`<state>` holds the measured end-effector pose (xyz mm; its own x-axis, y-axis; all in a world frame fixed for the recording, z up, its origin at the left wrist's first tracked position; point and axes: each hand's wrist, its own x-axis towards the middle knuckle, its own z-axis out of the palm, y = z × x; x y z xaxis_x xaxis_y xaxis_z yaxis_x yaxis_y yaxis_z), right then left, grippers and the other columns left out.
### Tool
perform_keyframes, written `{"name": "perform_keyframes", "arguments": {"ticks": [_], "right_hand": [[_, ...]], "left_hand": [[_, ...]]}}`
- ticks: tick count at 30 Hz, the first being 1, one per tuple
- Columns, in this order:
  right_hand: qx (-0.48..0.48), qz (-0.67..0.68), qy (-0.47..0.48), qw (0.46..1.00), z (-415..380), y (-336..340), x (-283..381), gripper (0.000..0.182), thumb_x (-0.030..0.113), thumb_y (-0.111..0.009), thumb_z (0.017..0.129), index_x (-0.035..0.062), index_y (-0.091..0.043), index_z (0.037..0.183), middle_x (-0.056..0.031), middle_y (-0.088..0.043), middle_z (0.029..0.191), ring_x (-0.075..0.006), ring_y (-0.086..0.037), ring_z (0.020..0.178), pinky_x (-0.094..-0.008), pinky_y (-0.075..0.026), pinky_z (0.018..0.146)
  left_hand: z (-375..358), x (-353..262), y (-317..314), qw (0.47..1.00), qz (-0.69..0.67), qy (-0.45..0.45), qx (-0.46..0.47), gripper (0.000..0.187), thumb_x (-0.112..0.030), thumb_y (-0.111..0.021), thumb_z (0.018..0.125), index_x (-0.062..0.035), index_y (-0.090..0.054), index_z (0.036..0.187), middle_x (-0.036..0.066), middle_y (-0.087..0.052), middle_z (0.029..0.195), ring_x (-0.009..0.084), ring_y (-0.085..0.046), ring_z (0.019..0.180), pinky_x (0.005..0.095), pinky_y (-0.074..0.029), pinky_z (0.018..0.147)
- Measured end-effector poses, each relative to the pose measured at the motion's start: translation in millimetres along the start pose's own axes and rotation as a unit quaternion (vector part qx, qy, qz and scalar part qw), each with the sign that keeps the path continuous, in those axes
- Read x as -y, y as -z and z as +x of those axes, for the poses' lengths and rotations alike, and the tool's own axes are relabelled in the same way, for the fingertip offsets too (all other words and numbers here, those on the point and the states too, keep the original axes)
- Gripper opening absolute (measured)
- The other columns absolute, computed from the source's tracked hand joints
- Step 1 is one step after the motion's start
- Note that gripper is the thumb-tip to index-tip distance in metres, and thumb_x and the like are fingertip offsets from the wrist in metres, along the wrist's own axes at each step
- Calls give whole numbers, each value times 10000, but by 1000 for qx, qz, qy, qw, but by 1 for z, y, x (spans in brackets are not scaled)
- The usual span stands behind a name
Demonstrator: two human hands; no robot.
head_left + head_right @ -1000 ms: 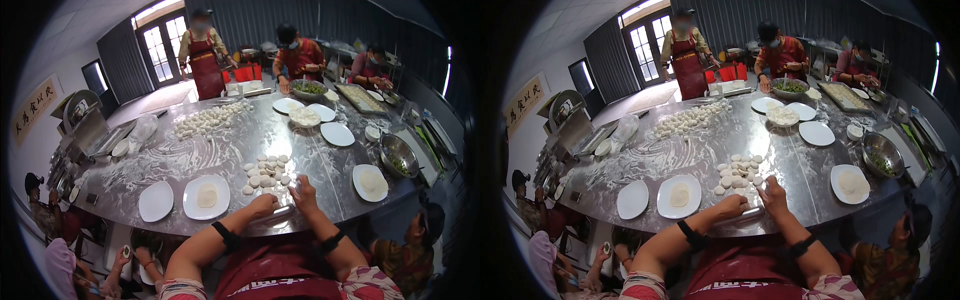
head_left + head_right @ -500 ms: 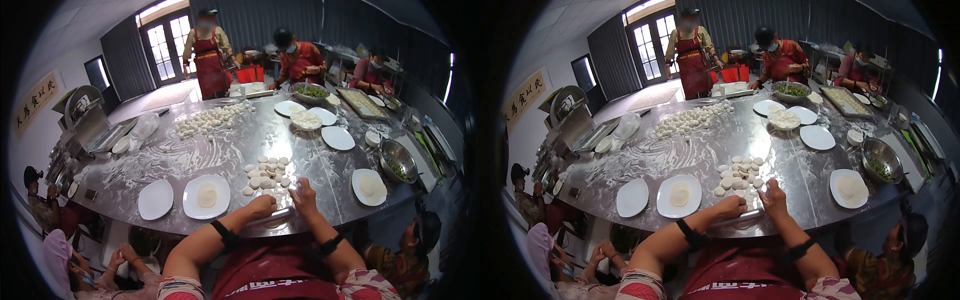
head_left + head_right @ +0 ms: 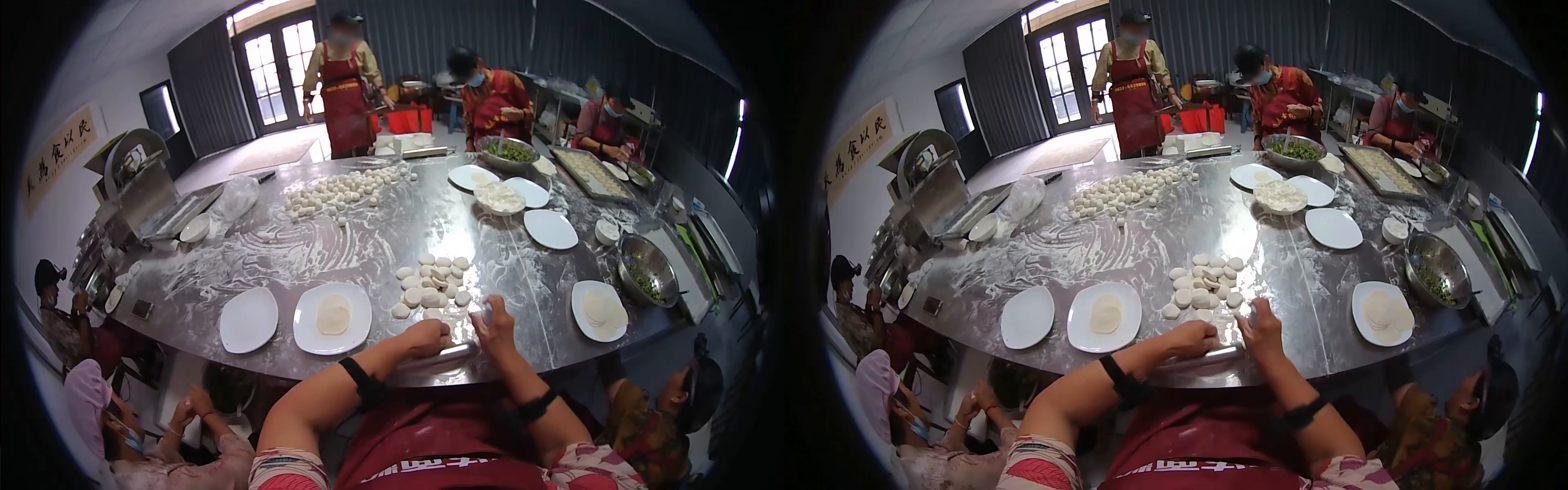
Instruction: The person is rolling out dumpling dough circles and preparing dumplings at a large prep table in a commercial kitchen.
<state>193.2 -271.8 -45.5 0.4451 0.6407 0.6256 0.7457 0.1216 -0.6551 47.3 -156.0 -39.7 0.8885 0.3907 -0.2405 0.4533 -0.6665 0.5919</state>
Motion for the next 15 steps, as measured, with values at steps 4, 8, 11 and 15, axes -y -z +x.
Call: {"name": "perform_keyframes", "arguments": {"ticks": [4,8,11,15], "right_hand": [[45,35,-119,991,-42,35,22,357,114,-703,753,30,-457,997,-191,-577,742,-404,-591,670,-423,-464,573],[-8,-11,29,999,-18,18,7,353,108,-691,757,24,-460,1009,-230,-568,780,-420,-580,706,-440,-456,585],[6,11,40,999,22,-16,-6,335,84,-668,766,34,-445,1011,-220,-578,799,-424,-578,724,-437,-459,589],[25,65,-50,996,14,-8,1,324,73,-676,760,71,-450,991,-157,-535,658,-300,-577,582,-367,-431,516]], "left_hand": [[-5,14,-11,997,52,-28,-56,231,-167,-578,760,-2,-611,917,207,-626,874,317,-608,838,389,-458,728],[-16,13,-1,999,-3,-2,-34,208,-141,-539,755,-10,-629,890,227,-628,885,363,-605,863,408,-466,745],[-10,14,5,996,4,32,-78,223,-165,-531,768,0,-628,882,234,-625,898,373,-600,869,415,-463,752],[-6,20,7,996,38,38,-72,205,-180,-529,765,-28,-632,856,212,-629,871,359,-603,848,424,-462,742]]}}
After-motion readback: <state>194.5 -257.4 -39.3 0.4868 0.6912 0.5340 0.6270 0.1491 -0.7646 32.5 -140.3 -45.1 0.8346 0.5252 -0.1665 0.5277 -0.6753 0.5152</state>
